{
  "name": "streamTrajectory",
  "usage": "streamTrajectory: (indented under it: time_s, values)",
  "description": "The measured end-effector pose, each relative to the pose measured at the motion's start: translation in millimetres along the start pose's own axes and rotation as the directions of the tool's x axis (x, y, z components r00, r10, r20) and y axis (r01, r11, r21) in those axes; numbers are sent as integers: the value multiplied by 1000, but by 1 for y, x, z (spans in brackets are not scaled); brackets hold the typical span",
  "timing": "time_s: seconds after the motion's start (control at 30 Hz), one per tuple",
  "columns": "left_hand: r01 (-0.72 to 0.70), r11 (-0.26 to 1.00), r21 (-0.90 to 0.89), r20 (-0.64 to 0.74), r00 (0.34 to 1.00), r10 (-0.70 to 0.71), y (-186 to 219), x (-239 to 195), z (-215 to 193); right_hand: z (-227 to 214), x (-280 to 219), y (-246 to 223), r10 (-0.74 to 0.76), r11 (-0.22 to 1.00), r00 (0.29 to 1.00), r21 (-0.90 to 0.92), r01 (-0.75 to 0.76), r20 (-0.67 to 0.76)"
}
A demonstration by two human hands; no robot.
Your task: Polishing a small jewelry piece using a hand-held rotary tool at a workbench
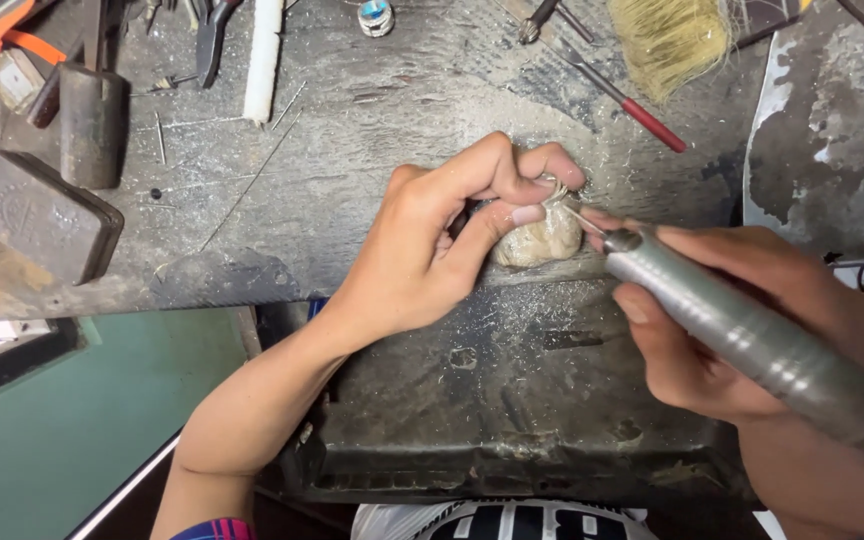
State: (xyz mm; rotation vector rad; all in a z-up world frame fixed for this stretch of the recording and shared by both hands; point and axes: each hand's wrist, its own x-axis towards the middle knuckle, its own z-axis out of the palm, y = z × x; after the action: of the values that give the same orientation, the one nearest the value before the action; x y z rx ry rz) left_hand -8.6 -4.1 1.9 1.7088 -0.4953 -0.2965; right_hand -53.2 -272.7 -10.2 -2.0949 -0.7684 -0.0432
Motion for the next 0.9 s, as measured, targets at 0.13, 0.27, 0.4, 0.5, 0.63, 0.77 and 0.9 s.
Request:
streamTrajectory:
  time_s: [0.13,0.27,0.4,0.5,0.63,0.77,0.9]
  values:
    - [30,998,-63,39,999,-27,-1,2,-3,11,-4,0,45,999,979,2,-46,-200]
    - [56,980,-189,55,997,-46,-3,2,-3,21,14,-9,65,997,934,72,-42,-351]
    - [87,965,-248,57,996,-75,-1,3,-3,25,21,-13,97,985,931,166,-40,-351]
    - [92,962,-257,68,995,-77,-1,2,-4,20,25,-19,142,987,940,110,-113,-311]
    - [87,958,-272,64,995,-72,-1,2,-4,24,23,-21,180,979,923,156,-134,-339]
    - [81,979,-186,49,996,-73,-1,2,-4,21,27,-25,191,975,929,172,-142,-317]
    - [-10,987,-162,4,1000,11,-5,0,-1,22,44,-19,144,968,928,243,-61,-344]
